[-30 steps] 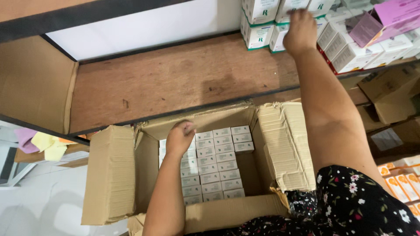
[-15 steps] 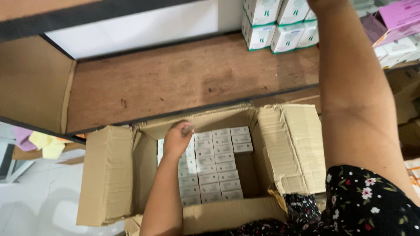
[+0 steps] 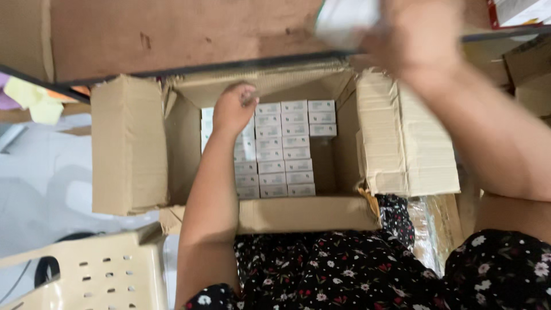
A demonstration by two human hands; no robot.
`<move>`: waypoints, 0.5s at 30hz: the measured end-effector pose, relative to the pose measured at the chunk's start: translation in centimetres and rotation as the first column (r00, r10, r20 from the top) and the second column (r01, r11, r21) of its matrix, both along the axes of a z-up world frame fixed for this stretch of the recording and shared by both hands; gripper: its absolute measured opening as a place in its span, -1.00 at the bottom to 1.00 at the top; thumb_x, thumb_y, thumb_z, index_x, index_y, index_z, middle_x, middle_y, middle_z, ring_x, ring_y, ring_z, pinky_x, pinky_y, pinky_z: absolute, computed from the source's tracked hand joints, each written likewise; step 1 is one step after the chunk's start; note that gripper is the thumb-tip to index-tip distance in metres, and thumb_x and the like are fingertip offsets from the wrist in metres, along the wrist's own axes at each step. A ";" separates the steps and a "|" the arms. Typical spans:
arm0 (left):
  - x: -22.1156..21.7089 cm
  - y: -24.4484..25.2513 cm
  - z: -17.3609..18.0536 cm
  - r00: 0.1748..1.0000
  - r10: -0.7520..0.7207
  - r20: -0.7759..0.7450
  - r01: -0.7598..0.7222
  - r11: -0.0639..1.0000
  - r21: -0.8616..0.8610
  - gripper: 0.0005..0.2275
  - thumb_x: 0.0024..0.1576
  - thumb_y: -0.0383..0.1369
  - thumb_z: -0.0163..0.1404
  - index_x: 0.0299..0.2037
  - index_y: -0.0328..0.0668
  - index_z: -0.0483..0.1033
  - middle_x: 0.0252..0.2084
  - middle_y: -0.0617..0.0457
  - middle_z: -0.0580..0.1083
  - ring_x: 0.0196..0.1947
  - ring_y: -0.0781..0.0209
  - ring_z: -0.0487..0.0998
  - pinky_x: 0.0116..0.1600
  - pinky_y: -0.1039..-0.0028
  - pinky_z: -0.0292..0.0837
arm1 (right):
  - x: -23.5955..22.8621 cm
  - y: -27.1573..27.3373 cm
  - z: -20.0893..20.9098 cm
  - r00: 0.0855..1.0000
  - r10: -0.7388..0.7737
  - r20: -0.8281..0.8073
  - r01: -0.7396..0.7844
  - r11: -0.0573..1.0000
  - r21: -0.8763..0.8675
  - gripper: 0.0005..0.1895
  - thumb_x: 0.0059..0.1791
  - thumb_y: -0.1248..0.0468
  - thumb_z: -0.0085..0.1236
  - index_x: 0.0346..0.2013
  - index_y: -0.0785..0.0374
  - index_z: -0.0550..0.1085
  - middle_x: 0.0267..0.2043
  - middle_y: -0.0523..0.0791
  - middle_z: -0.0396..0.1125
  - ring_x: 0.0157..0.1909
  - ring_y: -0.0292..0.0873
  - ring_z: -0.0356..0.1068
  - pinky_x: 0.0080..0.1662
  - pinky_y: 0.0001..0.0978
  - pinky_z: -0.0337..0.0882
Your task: The person repeatedly picks up small white boxes from a shelf and places them into a larger cardboard box. They arrange the boxes in neat rows inside the larger container, filling it layer by layer.
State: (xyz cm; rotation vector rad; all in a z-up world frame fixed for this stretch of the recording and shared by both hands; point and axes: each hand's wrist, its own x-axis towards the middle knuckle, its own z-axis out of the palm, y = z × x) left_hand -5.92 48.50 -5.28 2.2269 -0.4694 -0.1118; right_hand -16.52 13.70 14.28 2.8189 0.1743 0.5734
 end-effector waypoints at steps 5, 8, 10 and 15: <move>-0.4 0.4 1.1 0.997 0.006 0.075 -0.005 1.000 -0.022 -0.74 0.06 -0.35 0.21 -0.06 -0.19 0.61 -0.07 -0.14 0.58 -0.09 0.01 0.64 -0.01 0.31 0.54 | -1.2 9.4 -7.6 0.655 0.158 -0.738 -0.013 0.980 0.198 -0.58 -0.10 0.29 0.24 0.04 0.32 0.46 -0.02 0.09 0.46 -0.06 0.09 0.51 -0.12 -0.10 0.54; -0.4 -0.1 1.5 0.998 0.019 0.053 -0.020 1.000 0.002 -0.75 0.06 -0.34 0.21 -0.07 -0.17 0.61 -0.07 -0.10 0.58 -0.07 0.02 0.63 -0.01 0.29 0.52 | -1.4 12.1 -13.2 0.495 0.102 -0.863 -0.073 0.995 0.075 -0.72 -0.05 0.45 0.11 -0.05 0.30 0.55 -0.02 0.06 0.49 -0.01 0.06 0.52 -0.10 -0.09 0.55; -0.3 -0.3 1.8 0.998 0.023 0.051 -0.024 1.000 0.020 -0.75 0.06 -0.33 0.21 -0.07 -0.15 0.61 -0.07 -0.08 0.59 -0.06 0.01 0.62 -0.01 0.27 0.51 | -0.8 13.9 -17.5 0.381 -0.137 -0.914 -0.029 0.987 -0.160 -0.71 -0.10 0.38 0.27 -0.08 0.33 0.61 0.01 0.03 0.51 0.00 0.00 0.52 -0.13 -0.12 0.57; -0.6 0.0 2.4 0.997 0.037 0.061 -0.040 0.998 0.054 -0.74 0.06 -0.31 0.21 -0.05 -0.09 0.60 -0.08 -0.06 0.58 -0.06 -0.01 0.60 0.00 0.26 0.50 | 1.0 14.6 -28.1 0.261 -0.308 -0.915 0.007 0.948 -0.318 -0.70 -0.11 0.36 0.34 -0.09 0.37 0.59 -0.02 0.00 0.51 -0.07 -0.07 0.57 -0.19 -0.24 0.58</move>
